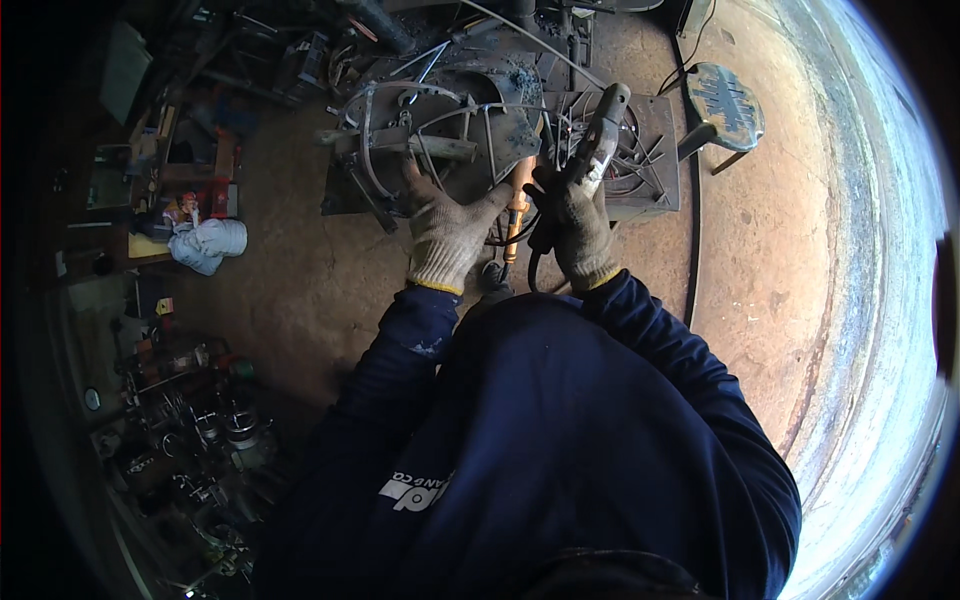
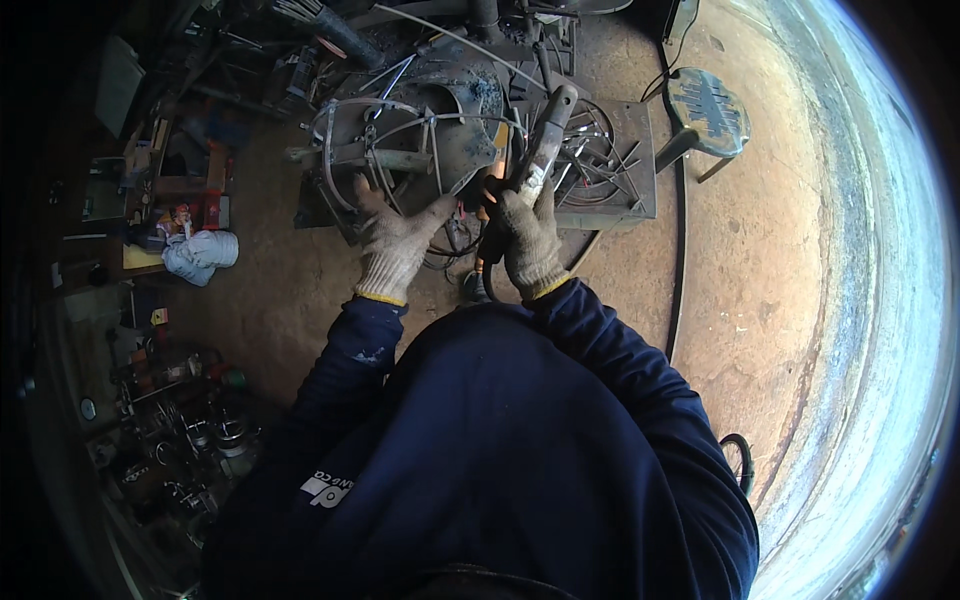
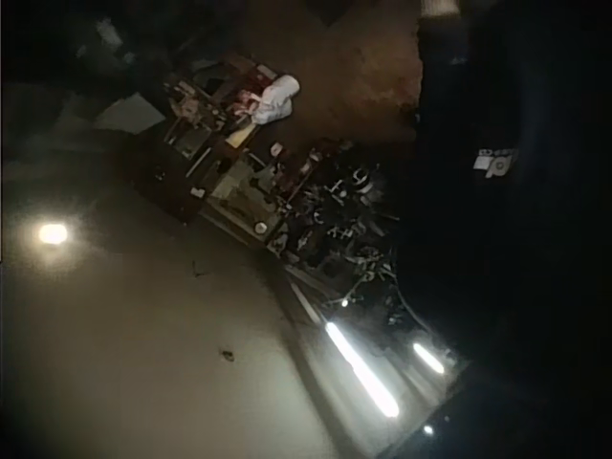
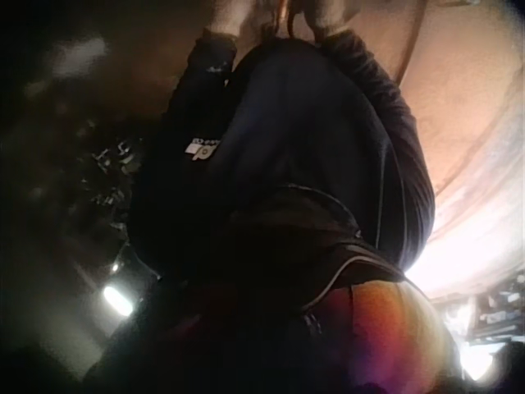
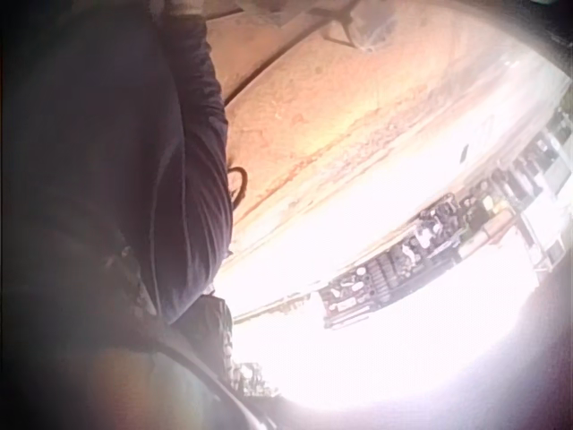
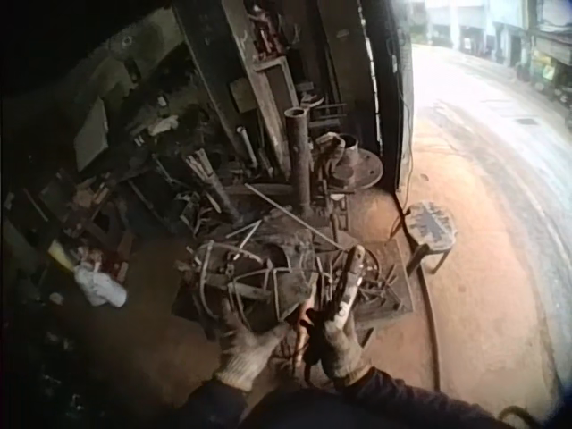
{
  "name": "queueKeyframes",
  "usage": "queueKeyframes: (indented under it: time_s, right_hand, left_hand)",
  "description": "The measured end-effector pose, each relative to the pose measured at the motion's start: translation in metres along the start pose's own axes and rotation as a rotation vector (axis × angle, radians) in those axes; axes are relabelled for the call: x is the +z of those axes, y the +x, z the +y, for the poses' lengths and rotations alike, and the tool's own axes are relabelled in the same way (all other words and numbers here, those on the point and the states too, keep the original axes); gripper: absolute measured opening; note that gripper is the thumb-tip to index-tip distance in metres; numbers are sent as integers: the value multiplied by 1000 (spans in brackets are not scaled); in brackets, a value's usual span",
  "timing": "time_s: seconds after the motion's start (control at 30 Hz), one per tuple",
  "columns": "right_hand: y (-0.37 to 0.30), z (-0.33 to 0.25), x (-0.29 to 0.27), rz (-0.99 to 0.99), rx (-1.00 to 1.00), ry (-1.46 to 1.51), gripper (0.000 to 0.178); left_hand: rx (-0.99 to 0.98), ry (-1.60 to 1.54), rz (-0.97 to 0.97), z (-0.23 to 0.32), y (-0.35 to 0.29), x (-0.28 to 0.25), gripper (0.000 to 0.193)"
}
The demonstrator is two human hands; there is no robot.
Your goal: The person holds a metal wire frame and uses a hammer to strike a joint on the workbench, then performs arc welding on the frame using a welding torch, and finally uses the hammer to tap the welds.
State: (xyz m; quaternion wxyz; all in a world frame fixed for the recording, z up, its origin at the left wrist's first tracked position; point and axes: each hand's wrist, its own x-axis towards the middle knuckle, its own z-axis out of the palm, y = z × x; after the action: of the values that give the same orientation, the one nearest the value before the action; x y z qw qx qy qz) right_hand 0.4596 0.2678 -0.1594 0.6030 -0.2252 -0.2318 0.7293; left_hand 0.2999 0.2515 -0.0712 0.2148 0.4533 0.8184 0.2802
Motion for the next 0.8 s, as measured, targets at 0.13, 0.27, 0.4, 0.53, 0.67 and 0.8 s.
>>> queueKeyframes:
  time_s: [0.13,0.27,0.4,0.53,0.67,0.8]
  right_hand:
    - [-6,4,-10,5,16,-51,63]
    - [-14,-13,-6,62,-8,-95,67]
    - [-27,-70,-15,44,-79,-8,69]
    - [-24,-134,-56,84,-171,-187,83]
    - [1,-187,-65,290,-418,-500,84]
    - [31,-231,-70,267,-551,-760,91]
  left_hand:
    - [-66,-47,-80,3,-6,9,128]
    - [-88,14,-36,5,-10,8,120]
    - [39,-71,-40,-9,-17,0,111]
    - [50,-226,-203,-6,-15,-1,102]
    - [269,-421,-126,11,-29,23,101]
    - [461,-443,-39,13,-21,-24,96]
